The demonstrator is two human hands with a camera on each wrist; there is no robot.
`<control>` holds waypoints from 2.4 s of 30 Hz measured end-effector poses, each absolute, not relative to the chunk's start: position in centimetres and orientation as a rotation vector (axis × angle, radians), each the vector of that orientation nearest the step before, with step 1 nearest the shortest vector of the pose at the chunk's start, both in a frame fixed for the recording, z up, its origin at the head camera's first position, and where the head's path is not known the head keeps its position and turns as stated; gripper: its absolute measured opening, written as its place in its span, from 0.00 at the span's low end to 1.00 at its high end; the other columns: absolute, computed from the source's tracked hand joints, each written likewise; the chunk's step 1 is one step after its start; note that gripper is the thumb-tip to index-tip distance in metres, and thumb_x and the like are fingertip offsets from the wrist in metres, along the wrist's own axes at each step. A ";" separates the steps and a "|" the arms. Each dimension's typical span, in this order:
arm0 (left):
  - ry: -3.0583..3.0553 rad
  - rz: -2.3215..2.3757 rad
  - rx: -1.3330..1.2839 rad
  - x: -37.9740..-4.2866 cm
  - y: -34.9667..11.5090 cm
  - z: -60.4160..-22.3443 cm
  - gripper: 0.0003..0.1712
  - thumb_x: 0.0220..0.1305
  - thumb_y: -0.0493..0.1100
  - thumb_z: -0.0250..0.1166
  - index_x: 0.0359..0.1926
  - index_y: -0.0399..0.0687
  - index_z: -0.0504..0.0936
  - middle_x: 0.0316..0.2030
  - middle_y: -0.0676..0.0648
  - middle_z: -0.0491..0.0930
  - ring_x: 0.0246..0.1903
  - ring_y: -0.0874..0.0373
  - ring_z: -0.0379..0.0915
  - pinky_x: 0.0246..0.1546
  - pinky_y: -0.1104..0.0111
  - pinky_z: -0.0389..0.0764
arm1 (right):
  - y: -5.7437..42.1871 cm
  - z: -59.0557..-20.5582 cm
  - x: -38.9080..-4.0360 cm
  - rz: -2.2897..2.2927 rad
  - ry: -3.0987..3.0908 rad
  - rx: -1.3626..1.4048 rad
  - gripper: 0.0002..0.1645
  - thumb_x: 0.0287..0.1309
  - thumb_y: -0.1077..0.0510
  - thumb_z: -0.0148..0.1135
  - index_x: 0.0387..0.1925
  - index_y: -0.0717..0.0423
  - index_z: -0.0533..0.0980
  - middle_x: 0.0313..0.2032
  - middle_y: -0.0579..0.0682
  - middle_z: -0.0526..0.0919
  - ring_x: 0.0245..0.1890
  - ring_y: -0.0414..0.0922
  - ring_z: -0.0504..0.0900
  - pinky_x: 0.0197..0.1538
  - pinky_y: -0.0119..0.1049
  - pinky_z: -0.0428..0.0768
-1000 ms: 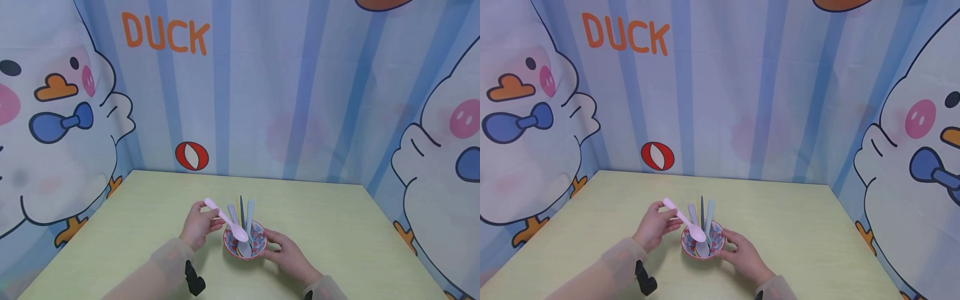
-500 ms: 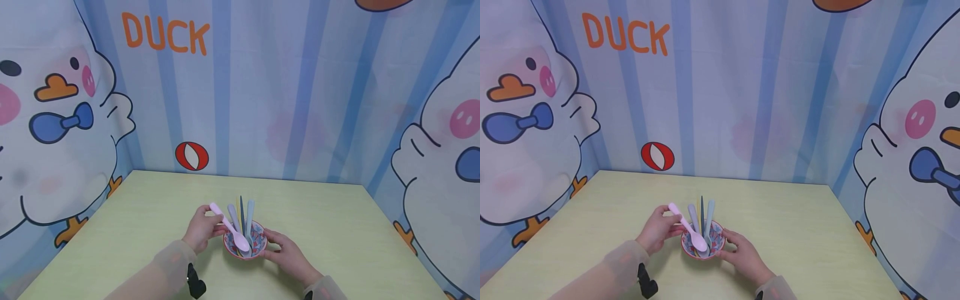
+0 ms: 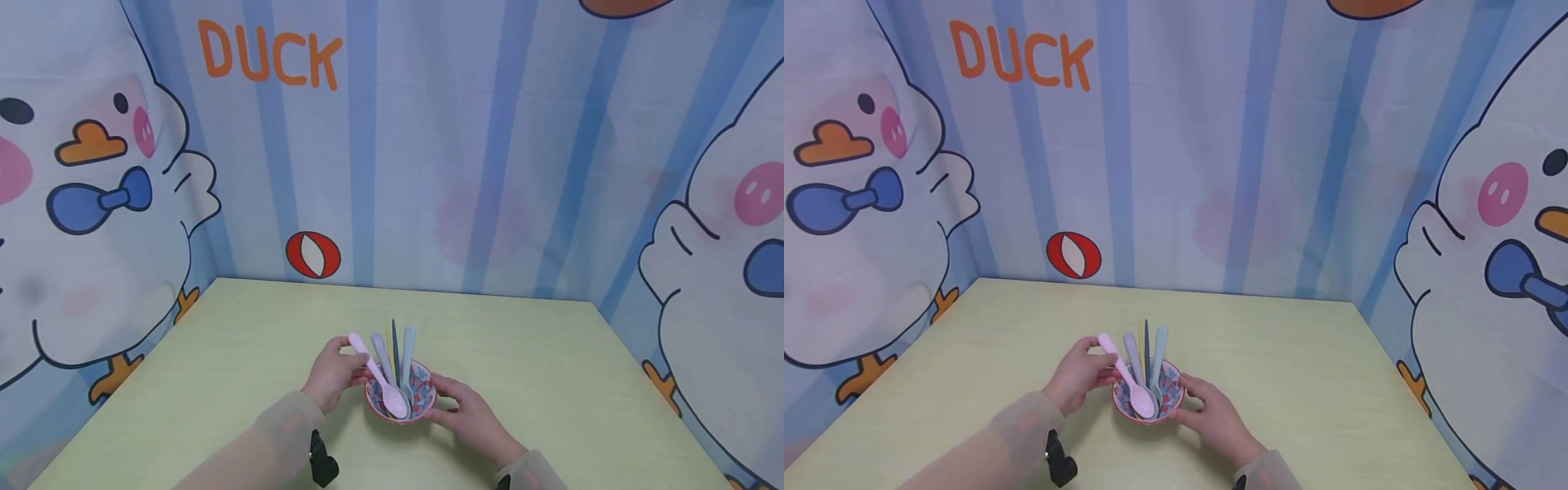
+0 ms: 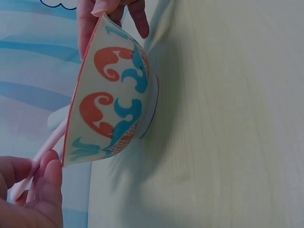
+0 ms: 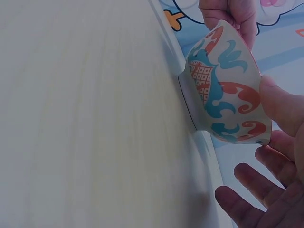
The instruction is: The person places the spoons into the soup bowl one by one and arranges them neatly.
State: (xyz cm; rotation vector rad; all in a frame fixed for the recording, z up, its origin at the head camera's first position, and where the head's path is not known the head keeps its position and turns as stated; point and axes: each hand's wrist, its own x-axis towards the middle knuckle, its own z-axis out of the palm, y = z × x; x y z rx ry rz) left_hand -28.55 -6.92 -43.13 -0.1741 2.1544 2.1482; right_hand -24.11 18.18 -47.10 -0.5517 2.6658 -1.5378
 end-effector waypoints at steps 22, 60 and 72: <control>2.406 1.893 -0.199 -29.6 -6.3 -44.2 0.29 0.60 0.39 0.66 0.60 0.33 0.71 0.37 0.43 0.79 0.36 0.52 0.74 0.45 0.56 0.76 | 18.2 -47.1 -24.2 -1.537 2.654 -0.540 0.38 0.56 0.50 0.68 0.65 0.58 0.68 0.65 0.58 0.68 0.61 0.59 0.70 0.54 0.56 0.76; 2.341 1.911 -0.141 -30.3 -5.9 -44.9 0.28 0.63 0.39 0.64 0.60 0.29 0.70 0.46 0.38 0.79 0.38 0.56 0.79 0.42 0.64 0.81 | 18.2 -47.1 -24.2 -1.537 2.652 -0.526 0.38 0.56 0.49 0.68 0.65 0.57 0.68 0.65 0.58 0.68 0.61 0.58 0.70 0.54 0.55 0.76; 2.325 1.926 -0.141 -30.4 -6.0 -45.1 0.29 0.63 0.40 0.65 0.60 0.30 0.70 0.47 0.38 0.79 0.39 0.56 0.80 0.42 0.65 0.81 | 18.3 -47.4 -24.3 -1.551 2.635 -0.521 0.38 0.56 0.48 0.68 0.66 0.56 0.68 0.65 0.57 0.69 0.61 0.57 0.70 0.54 0.56 0.75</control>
